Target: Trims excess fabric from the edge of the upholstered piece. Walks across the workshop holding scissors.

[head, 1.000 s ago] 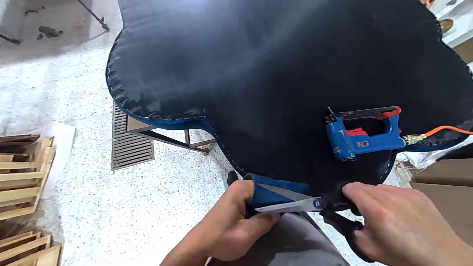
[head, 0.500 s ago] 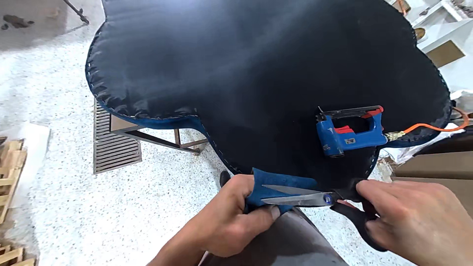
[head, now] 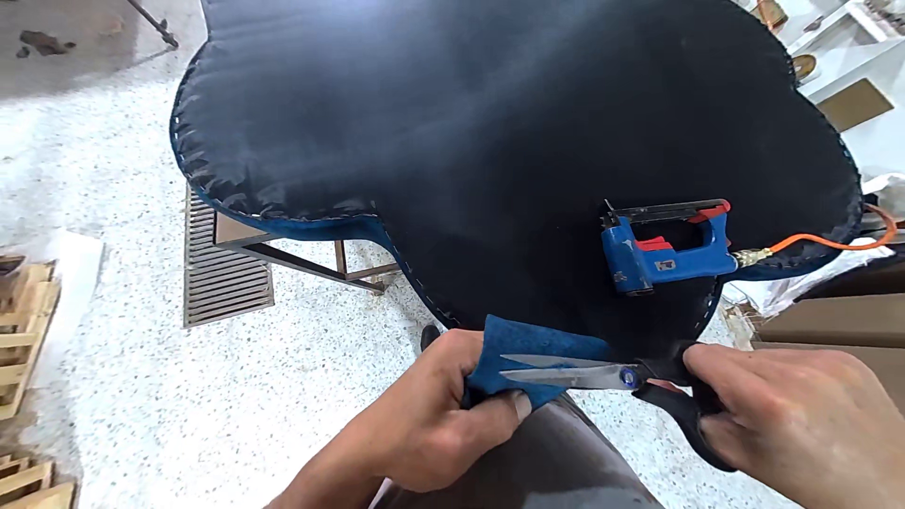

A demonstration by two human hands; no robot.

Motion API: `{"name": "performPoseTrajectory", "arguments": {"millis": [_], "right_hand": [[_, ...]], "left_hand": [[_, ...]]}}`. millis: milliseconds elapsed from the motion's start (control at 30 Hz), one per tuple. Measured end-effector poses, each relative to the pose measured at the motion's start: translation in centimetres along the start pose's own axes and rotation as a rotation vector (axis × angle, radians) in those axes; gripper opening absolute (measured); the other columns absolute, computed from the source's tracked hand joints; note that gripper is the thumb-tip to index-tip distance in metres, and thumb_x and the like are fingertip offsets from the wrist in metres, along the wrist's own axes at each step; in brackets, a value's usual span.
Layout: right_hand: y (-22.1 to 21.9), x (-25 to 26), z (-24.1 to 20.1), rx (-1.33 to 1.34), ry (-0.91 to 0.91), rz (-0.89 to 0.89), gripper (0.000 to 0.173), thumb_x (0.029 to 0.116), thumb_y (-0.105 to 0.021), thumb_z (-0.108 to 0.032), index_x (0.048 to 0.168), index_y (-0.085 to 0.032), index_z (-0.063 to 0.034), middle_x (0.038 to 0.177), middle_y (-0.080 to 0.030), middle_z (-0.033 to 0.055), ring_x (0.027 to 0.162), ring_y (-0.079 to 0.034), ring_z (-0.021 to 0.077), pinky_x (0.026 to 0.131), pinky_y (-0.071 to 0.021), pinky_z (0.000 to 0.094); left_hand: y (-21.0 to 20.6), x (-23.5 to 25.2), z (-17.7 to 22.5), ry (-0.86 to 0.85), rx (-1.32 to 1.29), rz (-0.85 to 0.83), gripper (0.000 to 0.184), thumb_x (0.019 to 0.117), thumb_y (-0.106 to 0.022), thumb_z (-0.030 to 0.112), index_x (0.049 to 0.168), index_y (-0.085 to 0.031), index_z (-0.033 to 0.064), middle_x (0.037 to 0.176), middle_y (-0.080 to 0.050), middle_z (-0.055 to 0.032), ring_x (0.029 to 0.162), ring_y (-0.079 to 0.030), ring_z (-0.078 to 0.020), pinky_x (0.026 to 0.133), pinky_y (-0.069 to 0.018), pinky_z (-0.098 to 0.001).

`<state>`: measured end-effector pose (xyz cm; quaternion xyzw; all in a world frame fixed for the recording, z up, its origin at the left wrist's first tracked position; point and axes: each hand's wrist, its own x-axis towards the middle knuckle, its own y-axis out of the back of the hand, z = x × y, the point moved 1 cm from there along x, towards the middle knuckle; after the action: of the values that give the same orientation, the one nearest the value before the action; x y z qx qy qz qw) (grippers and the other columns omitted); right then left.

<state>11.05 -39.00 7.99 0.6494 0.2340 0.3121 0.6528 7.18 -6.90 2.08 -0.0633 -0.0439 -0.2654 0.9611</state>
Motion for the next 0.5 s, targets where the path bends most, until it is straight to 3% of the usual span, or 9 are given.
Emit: {"name": "performPoseTrajectory", "arguments": {"millis": [67, 133, 300, 400, 500], "right_hand": [[0.32, 0.11, -0.10, 0.013, -0.003, -0.059, 0.027, 0.0836, -0.060, -0.035, 0.068, -0.049, -0.0156, 0.052, -0.043, -0.0008, 0.040, -0.045, 0.0171, 0.035, -0.0269, 0.0349], [0.40, 0.21, -0.27, 0.018, -0.023, -0.123, 0.036, 0.0804, -0.068, -0.047, 0.072, -0.055, -0.0147, 0.056, -0.050, 0.0006, 0.044, -0.052, 0.0192, 0.036, -0.0333, 0.0370], [0.65, 0.52, -0.02, 0.046, 0.012, -0.125, 0.026, 0.0787, -0.063, -0.035, 0.068, -0.051, -0.0151, 0.052, -0.044, 0.0001, 0.040, -0.046, 0.0185, 0.036, -0.0279, 0.0363], [0.52, 0.56, -0.11, 0.055, -0.006, -0.165, 0.036, 0.0775, -0.071, -0.046, 0.074, -0.055, -0.0149, 0.057, -0.050, 0.0006, 0.044, -0.052, 0.0190, 0.037, -0.0329, 0.0375], [0.23, 0.66, -0.10, 0.044, 0.001, -0.118, 0.038, 0.0816, -0.067, -0.048, 0.071, -0.053, -0.0150, 0.054, -0.047, 0.0004, 0.042, -0.048, 0.0182, 0.037, -0.0300, 0.0364]], "left_hand": [[0.04, -0.20, 0.21, 0.007, -0.004, 0.004, 0.012, 0.0985, -0.060, 0.008, 0.106, -0.069, 0.0027, 0.095, -0.072, -0.0017, 0.088, -0.068, -0.0044, 0.077, -0.0592, -0.0245], [0.03, -0.22, 0.35, 0.018, -0.007, 0.019, 0.011, 0.0975, -0.060, 0.007, 0.104, -0.069, 0.0034, 0.093, -0.072, -0.0009, 0.086, -0.068, -0.0036, 0.076, -0.0590, -0.0240], [-0.08, -0.10, 0.32, -0.001, 0.000, 0.052, 0.012, 0.0938, -0.059, 0.004, 0.102, -0.068, 0.0034, 0.091, -0.071, -0.0006, 0.085, -0.068, -0.0036, 0.074, -0.0587, -0.0237], [0.11, -0.14, 0.23, -0.008, -0.002, 0.047, 0.012, 0.0932, -0.060, 0.005, 0.100, -0.068, 0.0038, 0.090, -0.071, 0.0000, 0.084, -0.067, -0.0032, 0.073, -0.0583, -0.0234], [0.02, 0.09, 0.27, -0.004, -0.039, 0.069, 0.013, 0.0978, -0.068, 0.012, 0.106, -0.071, 0.0029, 0.096, -0.074, -0.0024, 0.089, -0.071, -0.0074, 0.080, -0.0618, -0.0284]]}}
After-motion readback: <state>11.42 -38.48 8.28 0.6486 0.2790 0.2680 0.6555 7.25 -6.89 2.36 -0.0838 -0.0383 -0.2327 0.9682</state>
